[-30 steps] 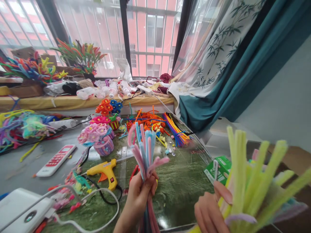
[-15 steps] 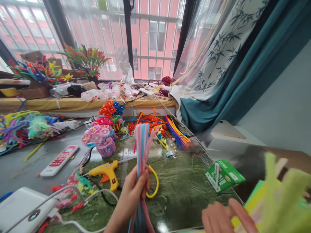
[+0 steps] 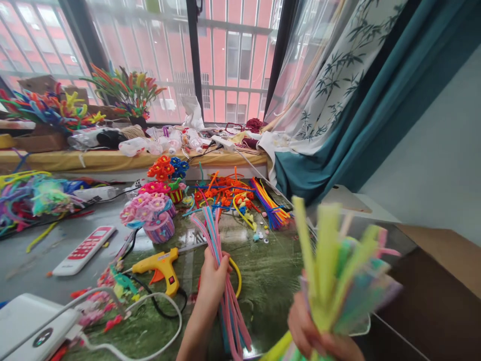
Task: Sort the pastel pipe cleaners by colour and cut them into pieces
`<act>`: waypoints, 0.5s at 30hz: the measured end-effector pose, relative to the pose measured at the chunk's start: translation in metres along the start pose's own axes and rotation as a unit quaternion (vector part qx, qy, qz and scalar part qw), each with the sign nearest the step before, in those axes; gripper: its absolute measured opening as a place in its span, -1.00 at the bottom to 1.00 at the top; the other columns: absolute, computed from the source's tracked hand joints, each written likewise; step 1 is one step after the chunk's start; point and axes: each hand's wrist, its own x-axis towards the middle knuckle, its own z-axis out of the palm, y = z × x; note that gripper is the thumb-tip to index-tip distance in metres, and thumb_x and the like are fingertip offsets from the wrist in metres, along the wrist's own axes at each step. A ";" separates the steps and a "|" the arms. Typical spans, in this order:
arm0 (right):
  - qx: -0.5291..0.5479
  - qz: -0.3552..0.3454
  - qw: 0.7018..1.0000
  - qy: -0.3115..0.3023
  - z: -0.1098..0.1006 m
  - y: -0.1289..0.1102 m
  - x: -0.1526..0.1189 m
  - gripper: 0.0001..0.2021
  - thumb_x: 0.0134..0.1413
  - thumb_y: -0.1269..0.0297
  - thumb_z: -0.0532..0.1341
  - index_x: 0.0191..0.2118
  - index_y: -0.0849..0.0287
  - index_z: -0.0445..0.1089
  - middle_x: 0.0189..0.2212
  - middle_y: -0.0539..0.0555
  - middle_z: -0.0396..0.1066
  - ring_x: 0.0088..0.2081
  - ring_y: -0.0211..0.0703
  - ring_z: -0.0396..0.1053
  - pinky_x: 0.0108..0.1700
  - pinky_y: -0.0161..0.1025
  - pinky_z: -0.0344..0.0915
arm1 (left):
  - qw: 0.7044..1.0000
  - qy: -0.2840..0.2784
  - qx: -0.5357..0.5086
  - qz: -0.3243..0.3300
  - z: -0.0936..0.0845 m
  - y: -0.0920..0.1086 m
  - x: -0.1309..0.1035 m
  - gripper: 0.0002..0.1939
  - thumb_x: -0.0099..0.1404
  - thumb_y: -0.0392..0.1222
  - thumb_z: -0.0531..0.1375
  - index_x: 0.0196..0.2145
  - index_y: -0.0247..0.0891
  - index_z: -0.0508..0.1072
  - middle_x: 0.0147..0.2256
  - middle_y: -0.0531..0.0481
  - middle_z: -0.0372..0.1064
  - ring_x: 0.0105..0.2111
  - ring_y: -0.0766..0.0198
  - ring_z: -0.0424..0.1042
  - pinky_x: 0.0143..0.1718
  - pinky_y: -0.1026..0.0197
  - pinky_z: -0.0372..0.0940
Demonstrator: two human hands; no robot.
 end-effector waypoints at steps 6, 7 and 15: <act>0.035 0.046 0.997 -0.060 0.039 0.017 0.008 -0.75 -0.25 0.24 0.49 -0.49 0.21 0.44 -0.60 -0.06 0.28 -0.59 -0.37 0.19 -0.56 -0.46 0.16 | 0.982 0.048 0.148 0.107 0.004 -0.001 0.001 -0.57 0.10 -0.30 0.12 -0.02 -0.34 0.32 -0.05 -0.25 0.33 0.08 -0.08 0.25 0.15 -0.13 0.09; 0.027 0.046 0.997 -0.052 0.040 0.020 0.012 -0.75 -0.24 0.24 0.49 -0.46 0.21 0.44 -0.59 -0.06 0.30 -0.59 -0.36 0.21 -0.55 -0.45 0.19 | 0.978 0.051 0.167 0.117 0.005 0.000 0.001 -0.54 0.11 -0.31 0.11 0.01 -0.38 0.31 0.00 -0.31 0.30 0.12 -0.11 0.20 0.17 -0.17 0.05; 0.020 0.026 0.998 -0.045 0.051 0.032 0.018 -0.68 -0.25 0.25 0.49 -0.30 0.20 0.49 -0.50 0.00 0.47 -0.54 -0.20 0.38 -0.51 -0.32 0.34 | 0.941 -0.068 0.219 0.248 -0.003 0.033 -0.025 -0.70 0.39 -0.10 0.02 -0.10 -0.23 0.48 -0.14 -0.15 0.46 -0.10 0.06 0.39 -0.06 0.03 0.27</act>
